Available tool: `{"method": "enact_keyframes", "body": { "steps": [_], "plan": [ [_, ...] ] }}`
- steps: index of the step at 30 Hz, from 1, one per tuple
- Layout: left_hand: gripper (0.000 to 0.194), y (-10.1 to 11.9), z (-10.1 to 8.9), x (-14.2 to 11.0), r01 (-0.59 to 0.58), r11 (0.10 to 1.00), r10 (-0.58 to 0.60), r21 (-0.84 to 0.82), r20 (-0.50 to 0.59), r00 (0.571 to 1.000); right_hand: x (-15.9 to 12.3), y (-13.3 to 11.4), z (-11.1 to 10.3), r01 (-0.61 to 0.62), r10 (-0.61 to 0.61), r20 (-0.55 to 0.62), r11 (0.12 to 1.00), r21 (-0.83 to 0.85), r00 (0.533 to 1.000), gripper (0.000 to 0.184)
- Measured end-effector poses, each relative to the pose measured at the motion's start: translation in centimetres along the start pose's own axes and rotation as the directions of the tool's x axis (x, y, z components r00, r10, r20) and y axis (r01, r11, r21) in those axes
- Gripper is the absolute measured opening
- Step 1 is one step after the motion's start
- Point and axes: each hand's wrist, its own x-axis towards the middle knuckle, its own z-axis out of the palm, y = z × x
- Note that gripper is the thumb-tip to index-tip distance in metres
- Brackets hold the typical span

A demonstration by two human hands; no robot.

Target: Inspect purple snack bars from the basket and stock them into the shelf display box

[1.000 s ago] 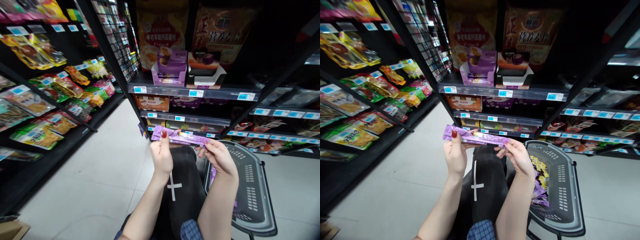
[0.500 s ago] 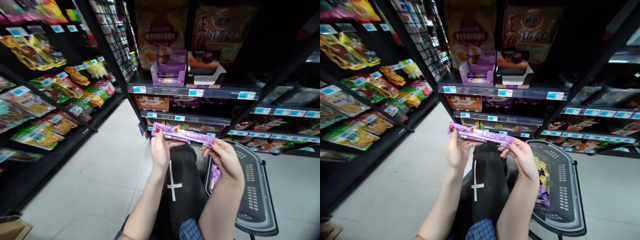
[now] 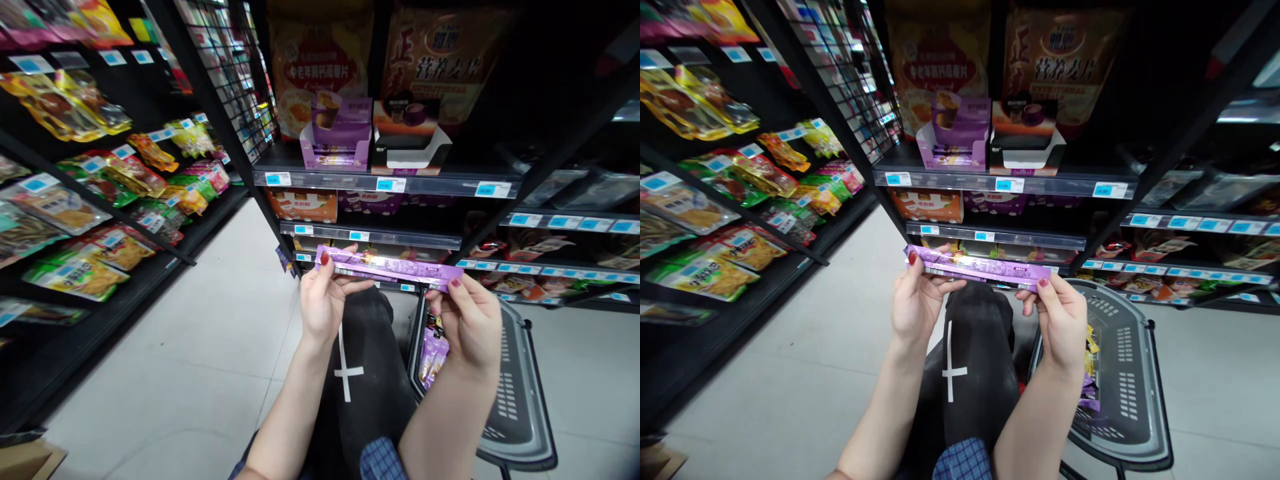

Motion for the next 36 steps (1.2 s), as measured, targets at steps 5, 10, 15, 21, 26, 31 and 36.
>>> {"method": "enact_keyframes", "body": {
  "steps": [5,10,15,21,26,31,36],
  "plan": [
    [0.028,0.07,0.06,0.02,-0.006,1.000,0.006,-0.028,-0.013,1.000,0.05,-0.03,0.08,-0.005,0.005,0.011,1.000,0.001,1.000,0.020],
    [0.029,0.18,0.32,-0.08,0.021,0.998,-0.022,-0.051,-0.020,1.000,0.08,-0.04,0.15,-0.017,0.017,-0.017,1.000,0.010,1.000,0.019],
    [0.030,0.22,0.43,-0.05,0.054,0.998,-0.055,-0.012,-0.054,0.997,0.12,-0.16,0.24,-0.051,0.052,-0.061,0.998,0.025,0.997,0.016],
    [0.031,0.21,0.55,0.07,0.094,0.996,-0.093,0.009,-0.077,0.993,0.28,-0.18,0.33,-0.075,0.082,-0.127,0.995,0.062,0.989,0.013],
    [0.029,0.07,0.45,0.24,0.127,0.992,-0.125,0.015,-0.096,0.987,0.32,-0.08,0.22,-0.068,0.073,-0.111,0.997,0.046,0.991,0.014],
    [0.030,-0.05,0.36,0.22,0.132,0.990,-0.128,0.043,-0.092,0.988,0.32,0.00,0.03,-0.074,0.079,-0.099,0.996,0.048,0.992,0.016],
    [0.031,0.05,0.49,0.05,0.106,0.993,-0.103,0.051,-0.057,0.993,0.37,0.11,-0.15,-0.055,0.059,-0.084,0.997,0.048,0.995,0.013]
  ]
}}
